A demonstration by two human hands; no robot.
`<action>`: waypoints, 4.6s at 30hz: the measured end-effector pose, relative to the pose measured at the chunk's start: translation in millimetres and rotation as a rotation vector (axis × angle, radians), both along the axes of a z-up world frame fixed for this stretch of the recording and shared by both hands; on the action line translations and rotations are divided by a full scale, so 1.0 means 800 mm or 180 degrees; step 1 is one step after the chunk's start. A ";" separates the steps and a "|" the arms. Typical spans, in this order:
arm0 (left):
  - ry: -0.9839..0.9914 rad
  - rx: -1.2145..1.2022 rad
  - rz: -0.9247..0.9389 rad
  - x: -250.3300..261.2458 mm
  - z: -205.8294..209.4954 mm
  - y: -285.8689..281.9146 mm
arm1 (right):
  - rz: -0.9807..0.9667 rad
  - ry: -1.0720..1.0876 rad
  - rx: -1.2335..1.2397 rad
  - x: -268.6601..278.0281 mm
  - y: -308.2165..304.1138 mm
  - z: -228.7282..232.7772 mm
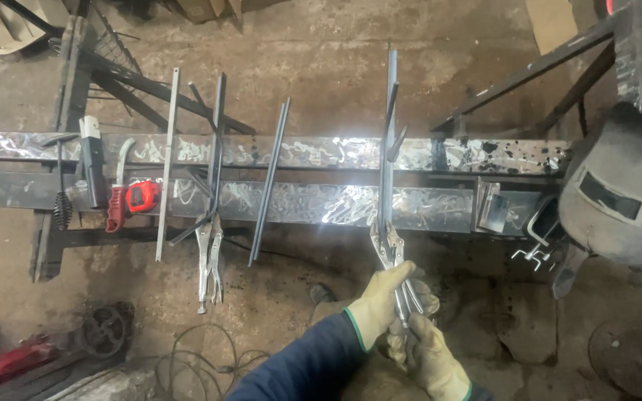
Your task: The person positions a horizontal metal bar between two vertical bars clamped to a workbench and secures it with locking pliers. They repeatedly adjust the bar's position and tighten the pliers to hold the assembly in place.
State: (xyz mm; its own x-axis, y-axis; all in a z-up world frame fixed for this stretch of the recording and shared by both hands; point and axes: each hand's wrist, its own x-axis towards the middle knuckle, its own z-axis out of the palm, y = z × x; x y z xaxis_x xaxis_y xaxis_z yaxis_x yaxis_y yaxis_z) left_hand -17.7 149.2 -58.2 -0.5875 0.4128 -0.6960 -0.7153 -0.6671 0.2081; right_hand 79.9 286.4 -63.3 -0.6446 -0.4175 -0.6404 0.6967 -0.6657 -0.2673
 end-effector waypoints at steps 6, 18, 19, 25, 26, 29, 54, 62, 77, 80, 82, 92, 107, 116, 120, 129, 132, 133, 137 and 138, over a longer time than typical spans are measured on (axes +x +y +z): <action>-0.0180 0.0289 0.0137 0.000 -0.004 0.000 | 0.0801 0.0333 0.0417 -0.008 0.022 -0.016; 0.0759 -0.1062 -0.0860 -0.006 0.017 -0.013 | 0.3282 0.0426 0.2480 -0.104 0.062 0.051; 0.0767 -0.1071 -0.0832 -0.007 0.013 -0.014 | 0.3303 0.0451 0.2482 -0.100 0.068 0.035; 0.0831 -0.1525 -0.1045 -0.018 0.058 -0.016 | 0.3821 0.2876 0.4489 -0.126 0.046 0.108; 0.0860 -0.1862 -0.1319 -0.020 0.058 -0.017 | 0.4147 0.2626 0.4512 -0.133 0.040 0.121; 0.1181 -0.2511 -0.1840 -0.022 0.049 -0.020 | 0.4467 0.2533 0.4514 -0.146 0.035 0.132; 0.2384 -0.1579 -0.1707 -0.011 0.004 -0.047 | 0.3474 0.1312 0.1270 -0.136 0.090 0.012; 0.1066 -0.0626 -0.0930 -0.001 0.026 -0.024 | 0.3256 0.1295 0.0513 -0.151 0.100 0.004; 0.0289 -0.0338 -0.0698 -0.003 0.025 -0.014 | 0.6914 0.2056 0.2829 -0.300 0.077 0.037; 0.0364 -0.0168 -0.0600 -0.004 0.037 -0.024 | 0.6752 0.2724 0.1797 -0.251 0.205 -0.135; 0.0536 -0.0045 -0.0523 -0.008 0.044 -0.030 | 0.6691 0.2943 0.1478 -0.297 0.159 -0.099; 0.0715 -0.0445 -0.0992 -0.014 0.052 -0.034 | 0.1601 0.2287 0.5130 -0.440 -0.080 0.110; 0.0293 -0.0148 -0.0834 -0.007 0.030 -0.029 | 0.1637 0.3435 0.5006 -0.476 -0.066 0.007; 0.0247 0.0192 -0.0610 -0.019 0.056 -0.034 | 0.1809 0.3413 0.5239 -0.479 -0.066 0.014; 0.0221 0.0353 -0.0552 -0.020 0.059 -0.036 | 0.2029 0.3446 0.5389 -0.482 -0.064 0.008; 0.0400 0.0292 -0.0575 -0.017 0.067 -0.036 | 0.1945 0.3683 0.5258 -0.477 -0.061 0.013; 0.0410 0.0261 -0.0568 -0.016 0.062 -0.035 | 0.2171 0.3505 0.5440 -0.478 -0.063 0.012; 0.0407 0.0261 -0.0567 -0.016 0.063 -0.034 | 0.2174 0.3505 0.5439 -0.477 -0.062 0.011; 0.0407 0.0164 -0.0479 -0.006 0.032 -0.026 | 0.1939 0.3722 0.5356 -0.477 -0.059 0.008; 0.0422 0.0132 -0.0424 0.001 0.015 -0.022 | 0.1960 0.3708 0.5329 -0.476 -0.058 0.006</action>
State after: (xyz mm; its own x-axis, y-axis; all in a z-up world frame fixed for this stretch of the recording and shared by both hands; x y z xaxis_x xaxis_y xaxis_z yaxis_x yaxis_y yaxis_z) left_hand -16.9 131.8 -45.8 -0.6111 0.5198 -0.5969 -0.7660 -0.5784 0.2806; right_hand -300.8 239.8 -58.3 -0.9590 -0.2797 -0.0464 -0.2028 0.7911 -0.5771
